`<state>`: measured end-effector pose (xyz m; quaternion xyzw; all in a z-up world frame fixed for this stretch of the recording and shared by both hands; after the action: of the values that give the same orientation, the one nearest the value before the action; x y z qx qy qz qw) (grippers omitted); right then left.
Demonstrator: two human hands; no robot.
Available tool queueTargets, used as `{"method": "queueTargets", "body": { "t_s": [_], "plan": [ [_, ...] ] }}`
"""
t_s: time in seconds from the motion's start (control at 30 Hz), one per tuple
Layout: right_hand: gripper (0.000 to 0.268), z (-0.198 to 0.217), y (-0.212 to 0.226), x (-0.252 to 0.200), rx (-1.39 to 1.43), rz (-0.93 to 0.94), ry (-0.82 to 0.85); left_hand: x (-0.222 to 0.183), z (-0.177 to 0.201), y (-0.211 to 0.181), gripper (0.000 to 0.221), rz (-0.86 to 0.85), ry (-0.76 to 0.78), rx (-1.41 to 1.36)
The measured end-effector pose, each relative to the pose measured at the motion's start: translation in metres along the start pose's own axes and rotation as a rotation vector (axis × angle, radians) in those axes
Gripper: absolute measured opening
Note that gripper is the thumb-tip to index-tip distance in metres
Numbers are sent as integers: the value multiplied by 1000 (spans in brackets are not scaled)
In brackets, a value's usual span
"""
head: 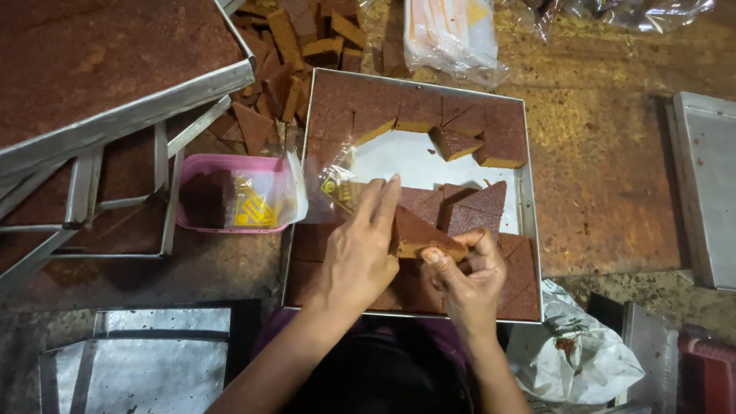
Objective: Packaging individual triangular cake slices into plastic bags and placing them into a container
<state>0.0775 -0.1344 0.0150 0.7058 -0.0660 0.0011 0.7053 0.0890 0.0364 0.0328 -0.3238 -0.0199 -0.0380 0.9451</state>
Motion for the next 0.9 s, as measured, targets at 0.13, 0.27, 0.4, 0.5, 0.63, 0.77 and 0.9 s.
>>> {"method": "queueTargets", "body": {
  "t_s": [0.13,0.27,0.4,0.5,0.63,0.77,0.9],
  "plan": [
    [28,8,-42,5,65,45,-4,-15,-2,-25,85,-185,-139,-65],
    [24,-8,-19,-6,-685,632,-41,-20,3,-42,63,-333,-241,-53],
    [38,-30,-22,-6,-605,322,229,-20,-29,-48,61,-579,-209,23],
    [35,-22,-21,3,-674,237,364,-31,-38,-52,59,-529,-238,-138],
    [14,26,-2,53,-838,152,667,-17,46,-24,42,-507,-137,-217],
    [53,74,68,145,-367,336,210,1,76,80,47,239,-186,20],
    [50,16,54,195,-803,354,199,11,60,118,48,490,57,317]
  ]
}}
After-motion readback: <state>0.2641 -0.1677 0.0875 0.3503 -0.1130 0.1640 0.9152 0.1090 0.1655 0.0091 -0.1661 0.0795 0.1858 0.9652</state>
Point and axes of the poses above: each hand's wrist, its own x-axis towards the middle knuckle, its own z-axis out of the back of the hand, y = z × x, the point moved 7 cm from there along x, towards the middle knuckle
